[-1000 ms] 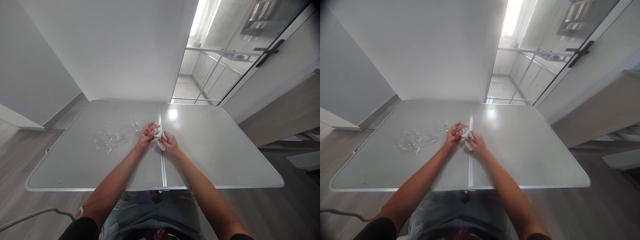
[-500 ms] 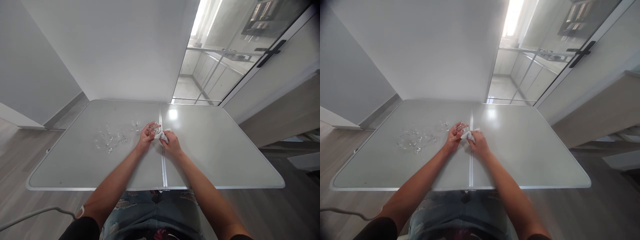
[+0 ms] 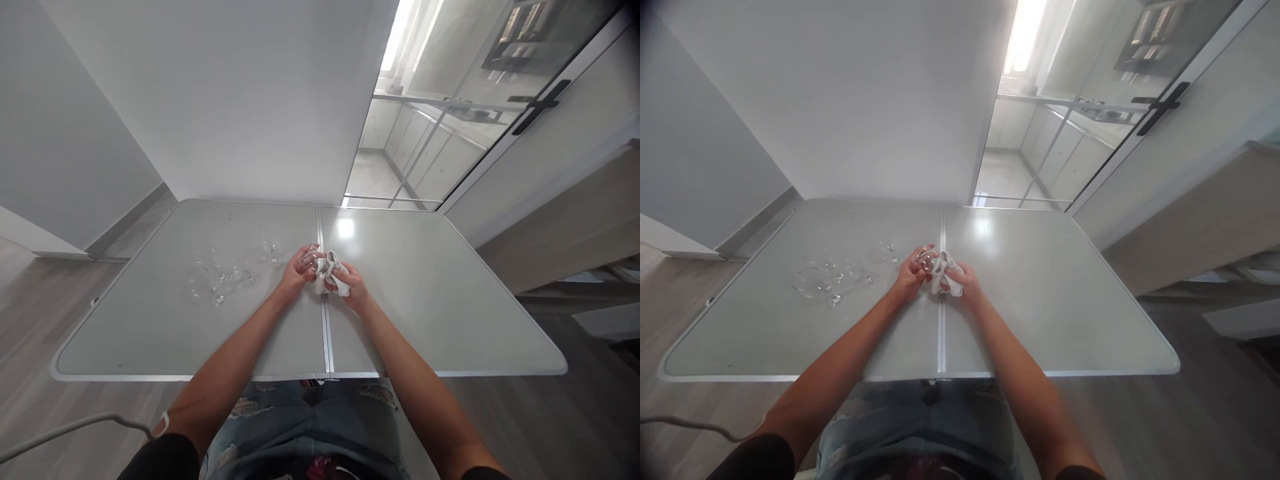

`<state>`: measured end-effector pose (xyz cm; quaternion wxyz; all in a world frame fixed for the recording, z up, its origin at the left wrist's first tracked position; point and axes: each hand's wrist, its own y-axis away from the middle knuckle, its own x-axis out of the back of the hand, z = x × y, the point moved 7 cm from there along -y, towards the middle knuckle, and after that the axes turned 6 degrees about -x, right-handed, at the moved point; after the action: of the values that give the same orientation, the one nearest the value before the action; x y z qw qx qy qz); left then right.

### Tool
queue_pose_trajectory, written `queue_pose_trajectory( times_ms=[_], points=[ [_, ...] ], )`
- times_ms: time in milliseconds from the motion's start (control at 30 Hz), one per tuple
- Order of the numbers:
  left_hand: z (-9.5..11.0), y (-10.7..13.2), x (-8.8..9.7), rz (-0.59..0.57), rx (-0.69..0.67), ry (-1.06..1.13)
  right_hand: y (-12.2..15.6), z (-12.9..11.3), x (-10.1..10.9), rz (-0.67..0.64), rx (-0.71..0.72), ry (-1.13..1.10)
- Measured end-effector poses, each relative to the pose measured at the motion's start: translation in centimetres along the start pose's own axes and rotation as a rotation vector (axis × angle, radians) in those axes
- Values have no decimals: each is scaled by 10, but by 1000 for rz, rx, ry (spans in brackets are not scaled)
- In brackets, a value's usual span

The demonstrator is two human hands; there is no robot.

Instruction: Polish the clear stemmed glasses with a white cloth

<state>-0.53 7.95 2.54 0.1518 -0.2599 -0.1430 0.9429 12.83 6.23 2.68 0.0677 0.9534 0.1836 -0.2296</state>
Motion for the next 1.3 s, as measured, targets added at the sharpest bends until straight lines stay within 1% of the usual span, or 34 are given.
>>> queue_pose_trajectory(
  times_ms=[100, 233, 400, 533, 600, 633, 700, 800, 900, 1000, 1100, 1200, 1300],
  points=[
    [0, 0, -4, -62, 6, -17, -1, 1, 3, 4, -24, -35],
    [-4, 2, -6, -112, 75, 5, -2, 5, 13, 92, -25, -16],
    [-7, 4, -7, -106, 132, 28, -4, 6, 30, 298, 55, -47],
    [-1, 3, -9, -80, 117, 15, 0, -3, 45, 504, 165, -133],
    [5, 3, -8, -40, 87, -2, 4, -11, 48, 558, 239, -156],
    [7, 3, -7, -15, 67, -10, 5, -13, 48, 560, 257, -162],
    [11, 4, -5, 36, 25, -31, 3, -15, 43, 520, 241, -158],
    [13, 4, -1, 100, -31, -82, -2, -10, 30, 399, 181, -90],
    [16, 3, 6, 186, -99, -146, -6, -5, 21, 313, 168, -26],
    [19, 1, 11, 254, -150, -167, -6, -3, 19, 297, 171, 7],
    [21, 1, 11, 250, -148, -166, -1, -10, 21, 345, 241, 39],
    [17, 2, 6, 197, -101, -130, 2, -18, 24, 393, 314, 29],
    [13, 2, 4, 153, -72, -62, -3, -14, 24, 363, 277, -31]
  ],
)
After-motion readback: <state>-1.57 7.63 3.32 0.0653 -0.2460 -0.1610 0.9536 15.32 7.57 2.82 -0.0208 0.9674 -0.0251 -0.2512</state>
